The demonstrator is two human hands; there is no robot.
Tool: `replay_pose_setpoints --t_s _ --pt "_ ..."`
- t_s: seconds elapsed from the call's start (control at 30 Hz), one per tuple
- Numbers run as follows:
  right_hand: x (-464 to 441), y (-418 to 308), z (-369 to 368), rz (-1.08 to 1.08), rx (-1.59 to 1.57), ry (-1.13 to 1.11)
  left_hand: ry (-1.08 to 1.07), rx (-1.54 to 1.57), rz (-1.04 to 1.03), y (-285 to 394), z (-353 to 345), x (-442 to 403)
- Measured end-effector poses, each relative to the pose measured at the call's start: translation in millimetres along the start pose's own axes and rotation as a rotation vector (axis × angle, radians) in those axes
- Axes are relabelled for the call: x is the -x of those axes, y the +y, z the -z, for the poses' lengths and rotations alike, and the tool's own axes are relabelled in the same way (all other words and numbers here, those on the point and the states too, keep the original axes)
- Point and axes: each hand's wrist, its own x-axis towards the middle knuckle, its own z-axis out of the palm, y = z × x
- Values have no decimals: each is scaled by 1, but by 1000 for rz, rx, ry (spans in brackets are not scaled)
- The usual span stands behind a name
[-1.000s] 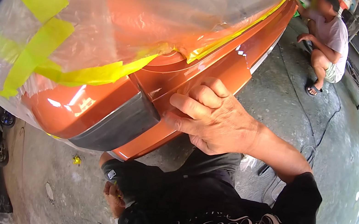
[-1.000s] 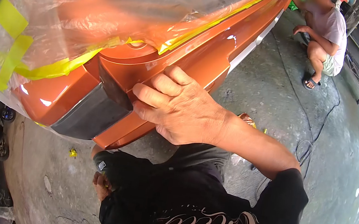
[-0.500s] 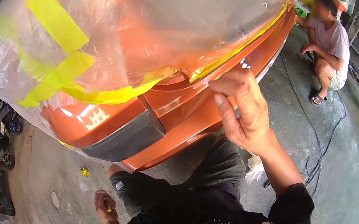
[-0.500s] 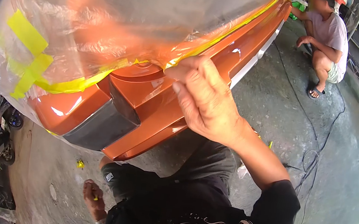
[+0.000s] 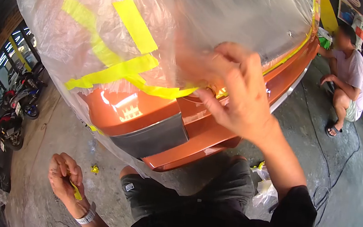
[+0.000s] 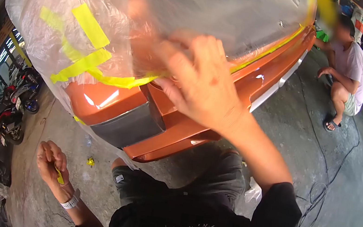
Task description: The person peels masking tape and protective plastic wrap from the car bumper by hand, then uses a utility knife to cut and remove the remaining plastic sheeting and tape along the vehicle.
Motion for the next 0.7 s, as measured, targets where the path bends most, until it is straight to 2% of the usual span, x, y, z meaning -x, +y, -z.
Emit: replay_pose_setpoints --t_s 0.03,0.1,0.17,0.2,0.23,0.27,0.4,0.47,0.53,0.57,0.63,0.67,0.7 --pt "-1 4 7 -6 -64 -17 -5 9 9 2 -8 -3" --pt "5 10 27 -63 -70 32 56 -35 -151 5 -21 -8" --pt "28 16 53 -215 -3 67 72 -25 -136 9 -24 -13" --pt "51 22 58 -381 -142 150 45 -40 -186 9 -22 -17" --pt "72 25 68 -418 -140 175 19 -56 -236 10 -21 -20" --pt "101 26 78 -569 -189 187 42 -66 -258 10 -26 -23" --pt "233 8 117 -1000 109 178 -61 7 -282 1 -25 -36" --pt "287 -13 125 -1110 119 207 -3 -7 -334 -7 -39 -43" --pt "330 -26 122 -1142 133 213 14 -8 -243 -9 -44 -48" --pt "353 -30 119 -1169 158 238 -25 -75 -288 -10 -52 -52" --pt "400 -30 109 -1273 281 69 -54 -154 -323 -16 -67 -62" --pt "427 -28 102 -1353 358 -25 -142 -143 -362 -19 -72 -66" --pt "473 -22 93 -1307 417 -114 -231 -132 -398 -21 -73 -68"
